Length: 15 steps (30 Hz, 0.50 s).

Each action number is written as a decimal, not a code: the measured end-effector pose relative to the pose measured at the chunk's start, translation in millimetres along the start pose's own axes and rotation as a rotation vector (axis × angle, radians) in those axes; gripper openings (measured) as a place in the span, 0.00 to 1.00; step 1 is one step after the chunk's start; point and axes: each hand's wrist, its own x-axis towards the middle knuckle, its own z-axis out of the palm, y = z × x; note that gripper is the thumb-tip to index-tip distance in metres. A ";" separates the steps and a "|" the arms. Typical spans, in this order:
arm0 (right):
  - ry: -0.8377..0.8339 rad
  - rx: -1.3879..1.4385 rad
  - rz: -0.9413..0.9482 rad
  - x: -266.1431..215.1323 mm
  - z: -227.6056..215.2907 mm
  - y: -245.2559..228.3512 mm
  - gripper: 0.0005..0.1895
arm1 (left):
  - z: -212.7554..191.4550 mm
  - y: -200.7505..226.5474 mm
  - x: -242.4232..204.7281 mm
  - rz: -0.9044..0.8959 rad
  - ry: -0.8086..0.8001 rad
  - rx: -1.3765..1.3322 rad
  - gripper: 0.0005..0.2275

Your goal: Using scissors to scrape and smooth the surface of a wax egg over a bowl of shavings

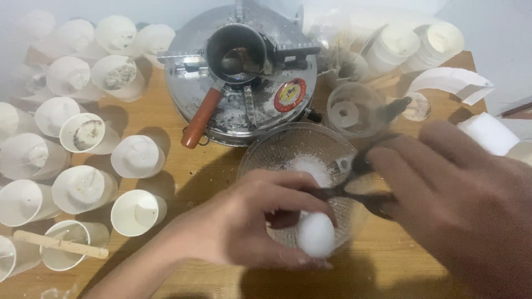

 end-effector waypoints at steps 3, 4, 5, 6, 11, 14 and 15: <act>0.009 0.380 0.049 -9.2 12.9 20.3 0.23 | 10.1 9.0 3.0 -0.038 -0.005 -0.125 0.17; 0.007 0.384 0.049 -8.1 15.1 16.4 0.23 | 10.5 10.4 4.6 -0.042 -0.005 -0.128 0.17; 0.000 0.279 0.044 -7.1 17.2 12.8 0.17 | 10.9 11.9 6.3 -0.082 0.010 -0.120 0.16; -0.004 0.172 0.039 -6.0 19.1 9.3 0.11 | 11.2 13.6 8.2 -0.121 0.026 -0.111 0.16; -0.232 -0.194 0.000 -8.7 21.2 8.3 0.13 | 14.3 8.8 12.6 -0.239 0.018 0.065 0.17; -0.249 0.239 0.041 -22.2 34.2 26.3 0.34 | 16.1 11.4 12.5 -0.254 0.017 0.019 0.17; -0.320 0.424 0.122 -26.2 39.1 31.0 0.36 | 15.6 12.1 12.0 -0.226 0.031 -0.021 0.16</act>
